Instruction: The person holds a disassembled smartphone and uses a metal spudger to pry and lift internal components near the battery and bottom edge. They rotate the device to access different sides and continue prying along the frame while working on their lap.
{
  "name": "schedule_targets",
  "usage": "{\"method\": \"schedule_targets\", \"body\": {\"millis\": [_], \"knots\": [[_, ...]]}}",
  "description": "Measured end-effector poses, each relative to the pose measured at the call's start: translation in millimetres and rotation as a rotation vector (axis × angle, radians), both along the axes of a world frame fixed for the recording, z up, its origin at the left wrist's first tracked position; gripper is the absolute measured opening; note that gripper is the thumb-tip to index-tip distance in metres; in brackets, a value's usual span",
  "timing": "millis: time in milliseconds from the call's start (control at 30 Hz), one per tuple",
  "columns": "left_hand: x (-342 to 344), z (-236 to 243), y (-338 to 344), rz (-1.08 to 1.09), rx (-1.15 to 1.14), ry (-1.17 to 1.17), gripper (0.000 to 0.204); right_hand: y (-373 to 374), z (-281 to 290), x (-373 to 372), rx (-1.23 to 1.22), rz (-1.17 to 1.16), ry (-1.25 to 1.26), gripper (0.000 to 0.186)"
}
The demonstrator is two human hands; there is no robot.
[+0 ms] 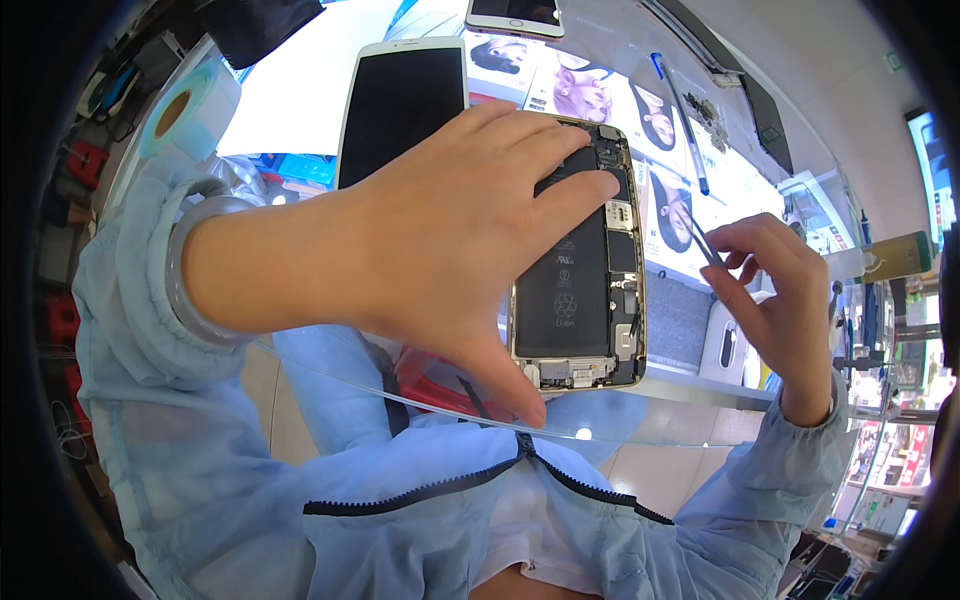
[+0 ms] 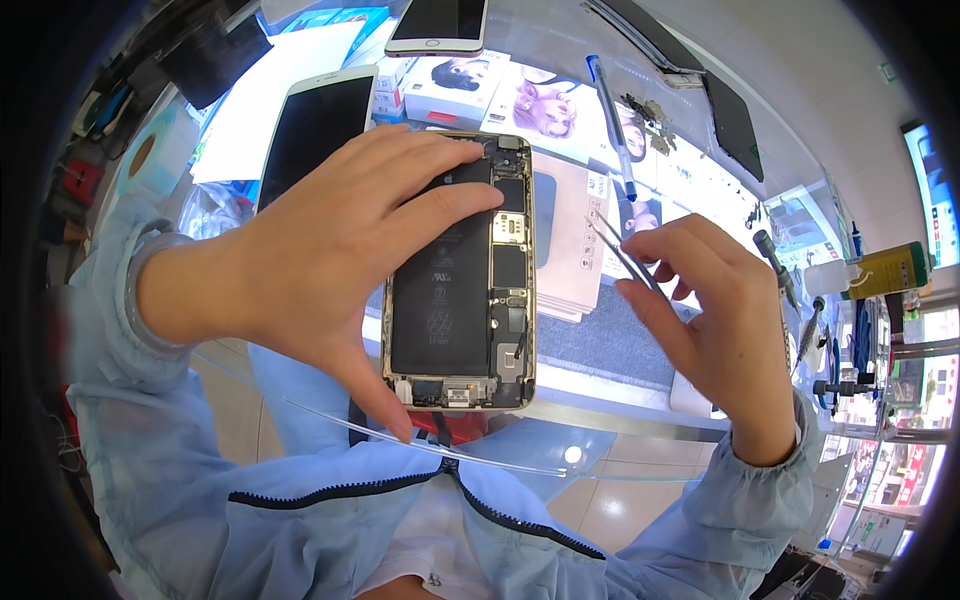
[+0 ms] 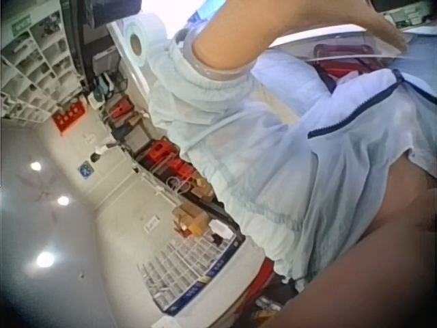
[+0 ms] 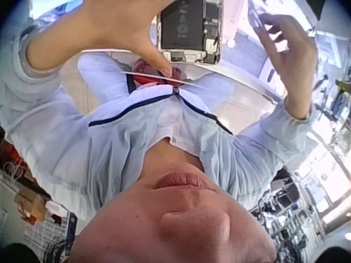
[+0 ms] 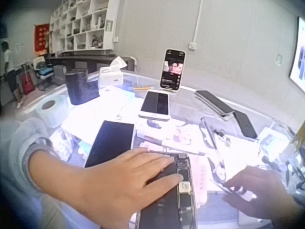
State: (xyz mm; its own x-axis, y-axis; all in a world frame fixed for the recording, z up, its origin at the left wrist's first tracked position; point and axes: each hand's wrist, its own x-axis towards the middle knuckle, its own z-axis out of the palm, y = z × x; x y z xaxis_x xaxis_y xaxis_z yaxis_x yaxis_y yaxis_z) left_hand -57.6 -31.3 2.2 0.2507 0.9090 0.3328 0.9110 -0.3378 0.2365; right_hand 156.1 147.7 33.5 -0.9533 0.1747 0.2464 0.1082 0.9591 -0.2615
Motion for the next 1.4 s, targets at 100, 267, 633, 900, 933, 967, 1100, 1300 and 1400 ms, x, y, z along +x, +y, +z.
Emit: {"method": "schedule_targets", "body": {"millis": [100,267,633,900,933,967,1100,1300,1400], "knots": [[-0.2,-0.5,2.7,0.007,0.01,-0.035,0.112,-3.4,-1.8,-0.5,-0.002,0.026,0.002,0.021],[3.7,-0.6,4.1,0.015,0.01,-0.08,0.109,-3.1,-3.0,0.9,-0.004,0.031,0.004,0.023],[7.8,5.7,4.5,0.033,-0.123,-0.096,0.104,-1.1,-1.7,3.6,0.049,0.062,0.062,0.025],[9.5,17.4,5.9,0.095,-0.251,-0.121,0.131,84.3,39.3,51.0,0.096,-0.395,0.107,0.014],[10.9,16.5,9.8,0.1,-0.259,-0.128,0.131,90.3,45.4,59.6,0.06,-0.449,0.005,0.012],[11.2,17.0,8.4,0.118,-0.269,-0.127,0.131,90.5,47.9,62.2,0.043,-0.472,-0.076,0.011],[11.5,16.7,10.0,0.131,-0.251,-0.077,0.13,89.6,49.0,66.0,-0.029,-0.499,-0.287,0.013],[14.6,16.2,9.1,0.14,-0.249,-0.127,0.13,97.6,50.4,76.4,-0.041,-0.602,-0.349,0.017],[14.1,15.2,8.0,0.156,-0.203,-0.156,0.128,93.8,57.3,73.6,-0.082,-0.763,-0.563,0.023]]}}
